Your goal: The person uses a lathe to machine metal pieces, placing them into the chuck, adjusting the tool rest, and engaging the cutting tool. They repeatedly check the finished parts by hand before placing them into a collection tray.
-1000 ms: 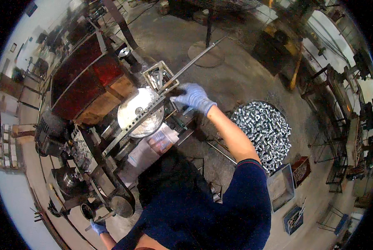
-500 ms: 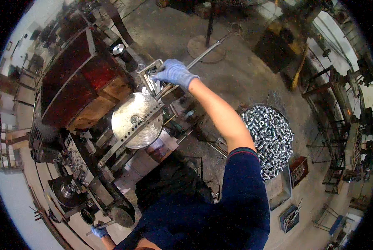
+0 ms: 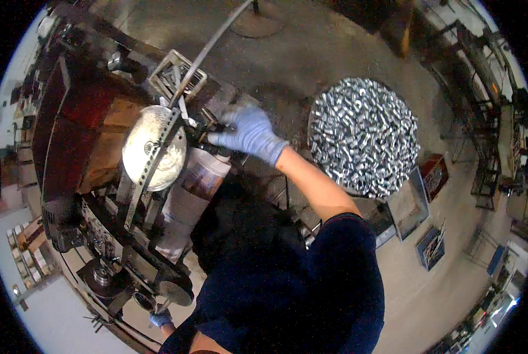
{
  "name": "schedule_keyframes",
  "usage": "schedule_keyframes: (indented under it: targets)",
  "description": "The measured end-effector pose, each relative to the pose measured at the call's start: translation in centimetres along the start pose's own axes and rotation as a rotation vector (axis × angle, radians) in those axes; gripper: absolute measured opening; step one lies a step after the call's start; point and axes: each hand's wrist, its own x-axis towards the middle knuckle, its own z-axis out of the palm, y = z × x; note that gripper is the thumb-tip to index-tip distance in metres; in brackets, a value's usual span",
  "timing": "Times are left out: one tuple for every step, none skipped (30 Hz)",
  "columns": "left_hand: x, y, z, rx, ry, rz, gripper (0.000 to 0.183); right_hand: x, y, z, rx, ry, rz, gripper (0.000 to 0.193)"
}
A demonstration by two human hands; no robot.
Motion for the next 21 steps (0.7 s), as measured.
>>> schedule_keyframes:
  targets:
    - [-0.1, 0.3, 0.2, 0.028, -0.038, 0.017, 0.034, -1.5, 1.0, 2.0, -0.113, 0.020, -0.082, 0.052]
    - [-0.3, 0.4, 0.7, 0.005, 0.074, -0.071, 0.039, -2.4, 0.9, 2.8, -0.158, -0.088, -0.053, 0.057]
    - [-1.0, 0.5, 0.7, 0.056, 0.052, -0.065, 0.041, -3.3, 0.5, 3.8, -0.230, -0.160, -0.004, 0.057]
    - [-1.7, 0.2, 0.5, 0.106, 0.029, -0.059, 0.042, -4.1, 0.3, 4.2, -0.244, -0.199, -0.041, 0.056]
    - [-2.8, 0.5, 1.2, 0.160, 0.006, -0.052, 0.043, -4.3, 0.2, 4.3, -0.255, -0.236, -0.075, 0.056]
    - [-2.0, 0.7, 1.0, 0.080, 0.049, -0.074, 0.047, -4.3, 0.4, 5.0, -0.307, -0.245, -0.076, 0.054]
    - [-1.7, 0.9, 0.7, 0.077, 0.034, -0.096, 0.048, -4.4, 0.5, 5.0, -0.315, -0.265, -0.054, 0.055]
    - [-1.5, 1.1, 0.5, 0.072, 0.019, -0.118, 0.049, -4.4, 0.6, 5.0, -0.325, -0.284, -0.035, 0.056]
    - [-1.3, 1.3, 0.2, 0.068, 0.004, -0.139, 0.049, -4.5, 0.7, 5.0, -0.333, -0.304, -0.015, 0.057]
    - [-0.8, 1.6, 0.1, 0.131, -0.040, -0.126, 0.052, -4.4, 0.9, 5.0, -0.352, -0.275, -0.013, 0.058]
    - [-0.6, 1.6, 0.2, 0.156, -0.027, -0.128, 0.052, -4.4, 1.1, 5.0, -0.376, -0.248, -0.008, 0.059]
    - [-0.4, 1.6, 0.2, 0.181, -0.015, -0.130, 0.051, -4.3, 1.3, 5.0, -0.399, -0.221, -0.004, 0.060]
    - [-0.2, 1.5, 0.2, 0.205, -0.001, -0.132, 0.051, -4.2, 1.5, 5.0, -0.386, -0.205, 0.001, 0.062]
    - [0.0, 1.5, 0.3, 0.195, 0.012, -0.167, 0.050, -4.1, 1.5, 4.9, -0.374, -0.188, 0.006, 0.063]
    - [0.5, 2.0, -0.2, 0.188, 0.030, -0.196, 0.049, -4.0, 1.5, 4.8, -0.355, -0.172, 0.011, 0.064]
    - [0.9, 2.5, -0.8, 0.180, 0.048, -0.225, 0.048, -4.1, 1.2, 5.0, -0.369, -0.218, 0.024, 0.065]
    - [0.8, 2.6, -0.8, 0.188, 0.018, -0.235, 0.046, -4.2, 1.0, 5.2, -0.365, -0.238, 0.026, 0.065]
    - [0.8, 2.6, -0.8, 0.197, -0.012, -0.245, 0.045, -4.4, 0.8, 5.4, -0.360, -0.259, 0.027, 0.065]
    - [0.6, 2.7, -0.8, 0.205, -0.040, -0.255, 0.043, -4.5, 0.6, 5.6, -0.353, -0.281, 0.029, 0.065]
    - [0.4, 2.6, -0.5, 0.222, 0.007, -0.258, 0.042, -4.4, 0.5, 5.6, -0.309, -0.306, 0.038, 0.065]
    - [0.1, 2.7, -0.1, 0.240, 0.057, -0.262, 0.041, -4.2, 0.5, 6.0, -0.308, -0.295, 0.026, 0.065]
